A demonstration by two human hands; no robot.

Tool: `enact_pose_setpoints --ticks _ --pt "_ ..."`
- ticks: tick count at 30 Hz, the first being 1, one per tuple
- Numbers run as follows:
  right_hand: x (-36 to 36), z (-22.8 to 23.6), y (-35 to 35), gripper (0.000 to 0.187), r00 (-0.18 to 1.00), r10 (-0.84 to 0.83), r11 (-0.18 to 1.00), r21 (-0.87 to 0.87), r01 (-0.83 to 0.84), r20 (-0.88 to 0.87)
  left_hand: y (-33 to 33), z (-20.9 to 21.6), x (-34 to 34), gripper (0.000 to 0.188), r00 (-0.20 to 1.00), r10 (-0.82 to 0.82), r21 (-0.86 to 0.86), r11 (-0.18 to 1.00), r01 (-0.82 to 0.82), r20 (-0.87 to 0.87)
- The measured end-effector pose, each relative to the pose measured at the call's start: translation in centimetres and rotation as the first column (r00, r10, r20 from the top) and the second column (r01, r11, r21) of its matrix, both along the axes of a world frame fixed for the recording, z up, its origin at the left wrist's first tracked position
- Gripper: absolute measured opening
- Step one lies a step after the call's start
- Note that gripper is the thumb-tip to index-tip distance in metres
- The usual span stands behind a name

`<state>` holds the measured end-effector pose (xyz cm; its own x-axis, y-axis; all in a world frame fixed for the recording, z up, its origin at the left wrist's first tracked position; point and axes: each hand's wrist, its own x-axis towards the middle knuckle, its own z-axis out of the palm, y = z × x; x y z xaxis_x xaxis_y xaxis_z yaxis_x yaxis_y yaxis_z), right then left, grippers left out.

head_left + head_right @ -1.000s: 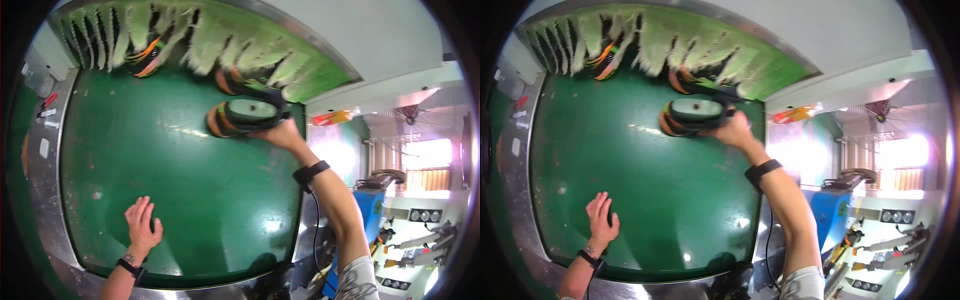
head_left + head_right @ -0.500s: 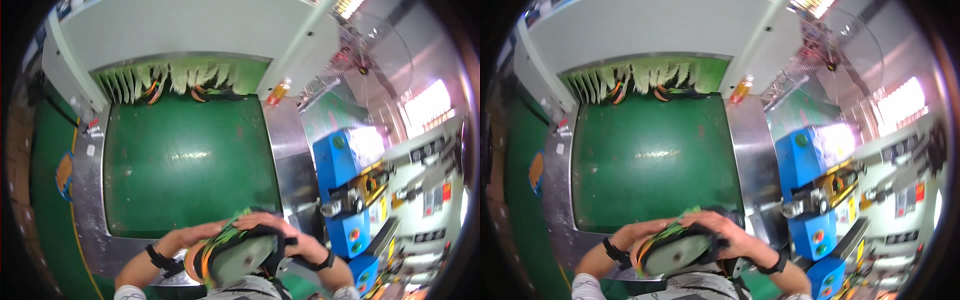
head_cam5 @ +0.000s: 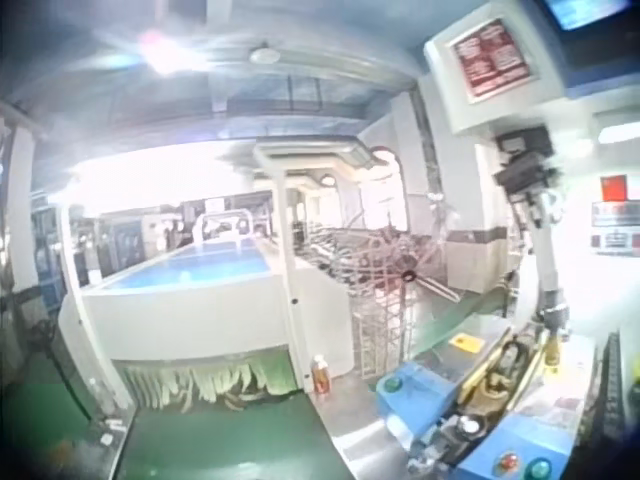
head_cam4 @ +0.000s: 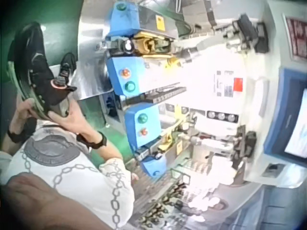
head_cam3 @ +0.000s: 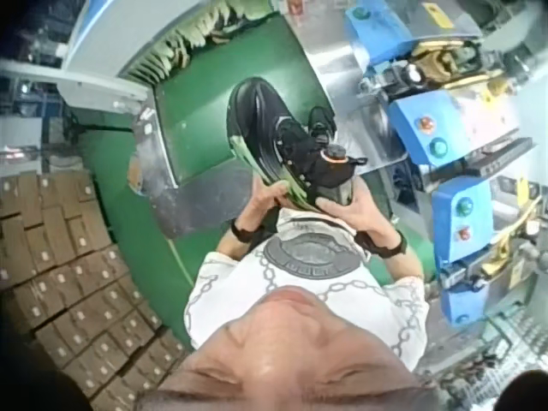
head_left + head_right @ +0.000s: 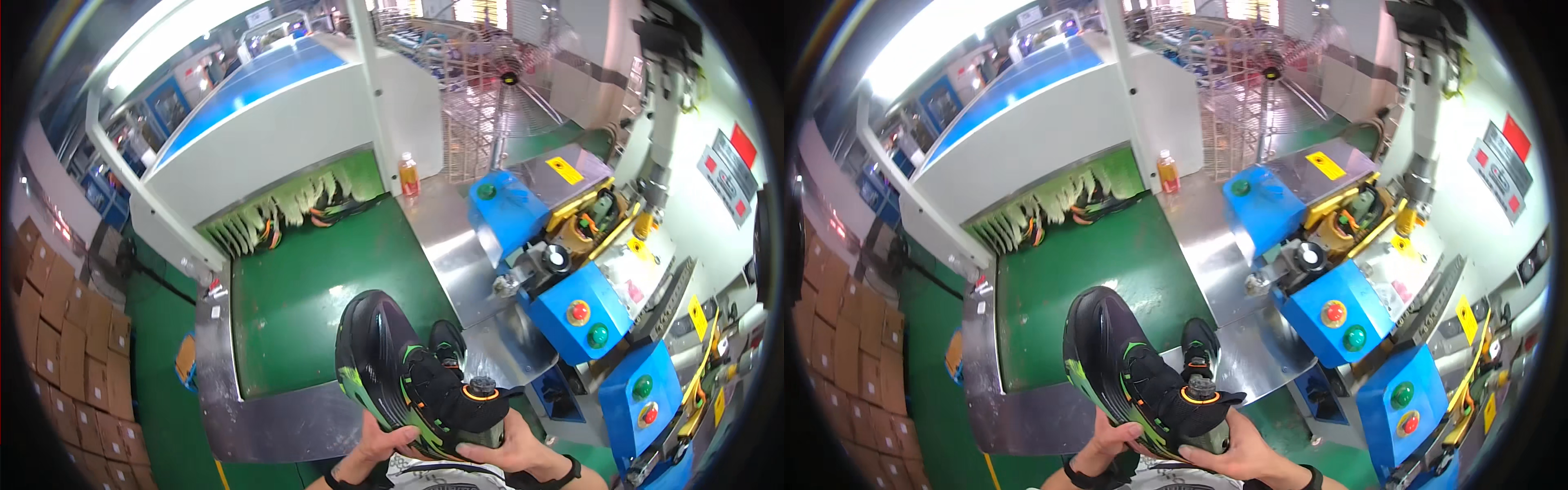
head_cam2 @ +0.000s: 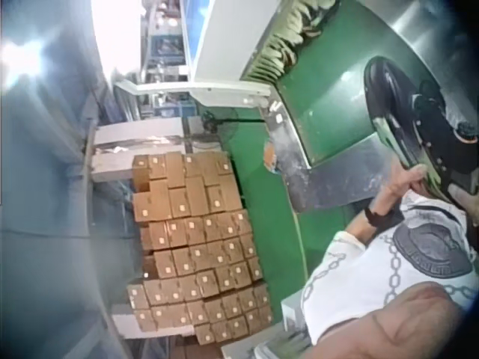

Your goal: Operating a lasting machine to shape shoes and transferring them to a conveyor belt.

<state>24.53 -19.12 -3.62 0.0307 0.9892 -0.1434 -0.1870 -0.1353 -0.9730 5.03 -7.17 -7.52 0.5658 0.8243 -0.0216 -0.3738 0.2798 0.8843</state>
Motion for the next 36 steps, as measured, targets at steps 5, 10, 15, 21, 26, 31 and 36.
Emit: enact_pose_setpoints --ticks 5,10,15,21,26,31,36 --pt "1.5 0.2 -2.3 0.065 0.98 -0.063 0.977 -0.19 0.1 0.19 -3.1 -1.6 1.2 0.066 0.993 -0.106 -0.081 0.991 0.103 -0.041" --pt "0.7 0.0 -1.7 0.046 0.984 -0.142 0.99 0.007 0.142 0.104 -1.1 -2.1 -0.3 0.077 0.992 -0.117 -0.071 0.991 0.115 -0.038" --pt "0.3 0.5 -0.8 0.074 0.983 -0.094 0.993 0.087 0.081 0.159 6.7 3.4 -0.3 0.075 0.924 -0.18 -0.227 0.937 0.266 0.337" --pt "-1.2 0.9 0.0 0.084 0.987 -0.113 0.993 -0.03 0.117 0.117 11.7 6.4 1.7 0.08 0.913 -0.372 -0.198 0.895 0.401 0.169" --pt "-1.6 0.9 -0.3 0.083 0.985 -0.17 0.985 -0.017 0.17 -0.042 13.2 5.1 2.6 0.077 0.85 -0.465 -0.242 0.82 0.519 0.248" --pt "-1.4 0.4 -1.6 0.094 0.964 -0.208 0.978 0.015 0.209 0.167 12.8 5.2 2.7 0.079 0.862 -0.485 -0.103 0.859 0.501 0.146" --pt "-2.4 0.0 -2.1 0.077 0.95 -0.288 0.949 -0.101 0.3 0.118 11.8 5.1 3.2 0.078 0.891 -0.454 -0.169 0.881 0.442 -0.033"
